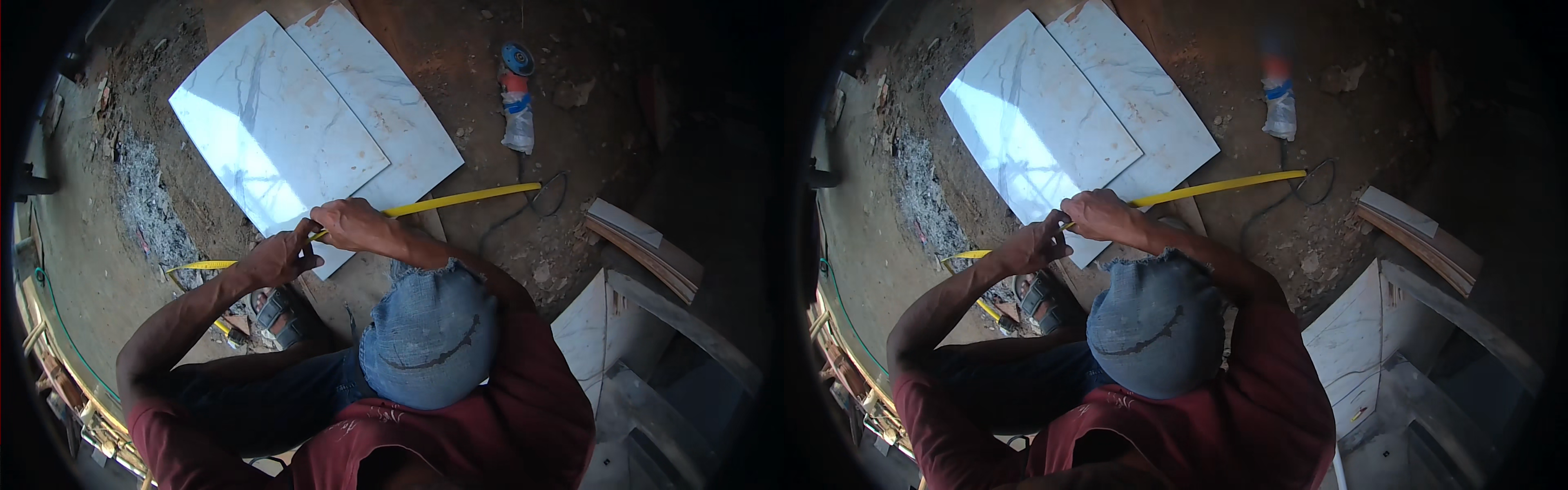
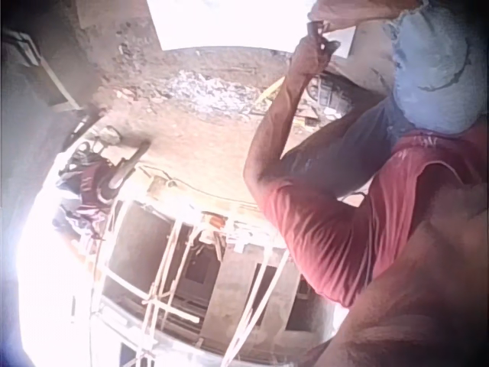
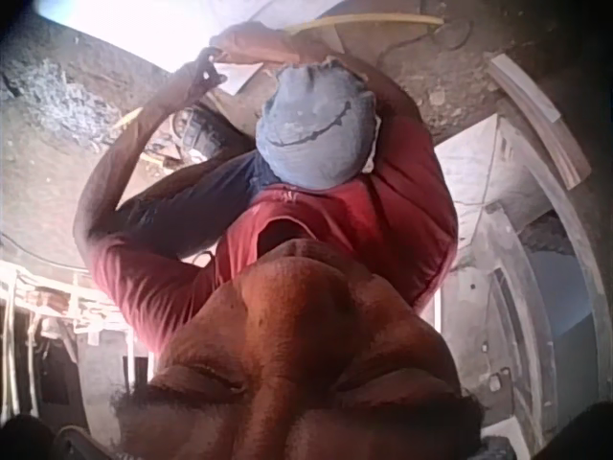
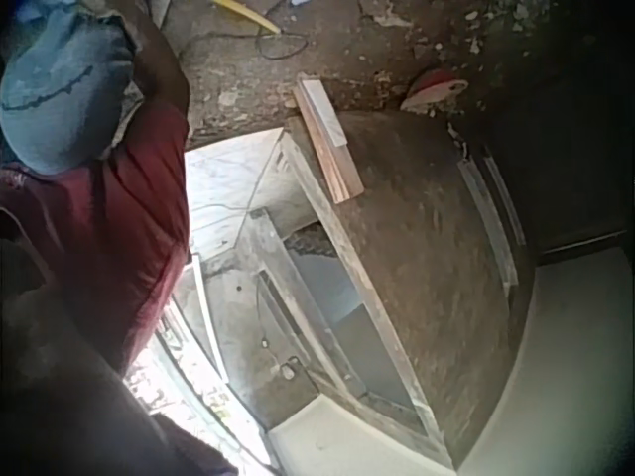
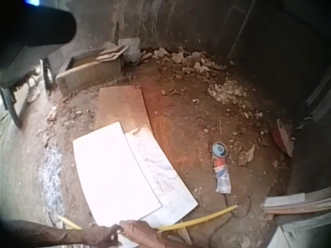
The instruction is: The person measures a tile on the ground using a yellow tape measure, marks a line with a tool, and then moves another tile to align it for measurement.
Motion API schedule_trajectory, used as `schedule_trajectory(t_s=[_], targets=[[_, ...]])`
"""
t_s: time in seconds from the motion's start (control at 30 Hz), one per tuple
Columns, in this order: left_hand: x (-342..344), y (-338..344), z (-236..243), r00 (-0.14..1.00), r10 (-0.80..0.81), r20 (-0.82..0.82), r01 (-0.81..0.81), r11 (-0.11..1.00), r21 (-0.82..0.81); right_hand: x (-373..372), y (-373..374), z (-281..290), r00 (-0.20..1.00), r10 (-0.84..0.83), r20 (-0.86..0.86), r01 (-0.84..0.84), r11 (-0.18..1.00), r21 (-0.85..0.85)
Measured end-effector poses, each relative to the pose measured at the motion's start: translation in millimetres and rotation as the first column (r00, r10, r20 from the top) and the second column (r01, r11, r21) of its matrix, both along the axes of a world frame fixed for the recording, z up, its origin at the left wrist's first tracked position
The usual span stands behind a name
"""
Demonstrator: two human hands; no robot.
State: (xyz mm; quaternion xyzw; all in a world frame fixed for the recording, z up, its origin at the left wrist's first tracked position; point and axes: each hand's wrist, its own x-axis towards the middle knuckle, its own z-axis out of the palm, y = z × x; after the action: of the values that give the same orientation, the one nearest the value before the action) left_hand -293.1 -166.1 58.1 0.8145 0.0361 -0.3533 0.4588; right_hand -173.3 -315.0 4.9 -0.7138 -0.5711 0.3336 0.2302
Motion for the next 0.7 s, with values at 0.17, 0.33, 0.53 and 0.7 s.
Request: schedule_trajectory(t_s=[0.17,0.33,0.53,0.7], targets=[[-52,39,-42,0.973,0.134,0.19,-0.121,0.99,-0.076,23,-21,-4,0.999,0.021,-0.043,-0.018,0.997,0.071],[-83,91,-19,0.865,0.327,-0.382,-0.407,0.901,-0.151,84,-116,-10,0.994,-0.103,0.027,0.105,0.99,-0.094],[-153,103,-34,0.75,0.427,-0.505,-0.576,0.796,-0.183,141,-191,-10,0.968,-0.067,0.242,0.125,0.964,-0.234],[-187,79,-61,0.951,0.279,-0.133,-0.271,0.96,0.071,136,-172,0,0.97,-0.24,0.032,0.232,0.886,-0.402]])
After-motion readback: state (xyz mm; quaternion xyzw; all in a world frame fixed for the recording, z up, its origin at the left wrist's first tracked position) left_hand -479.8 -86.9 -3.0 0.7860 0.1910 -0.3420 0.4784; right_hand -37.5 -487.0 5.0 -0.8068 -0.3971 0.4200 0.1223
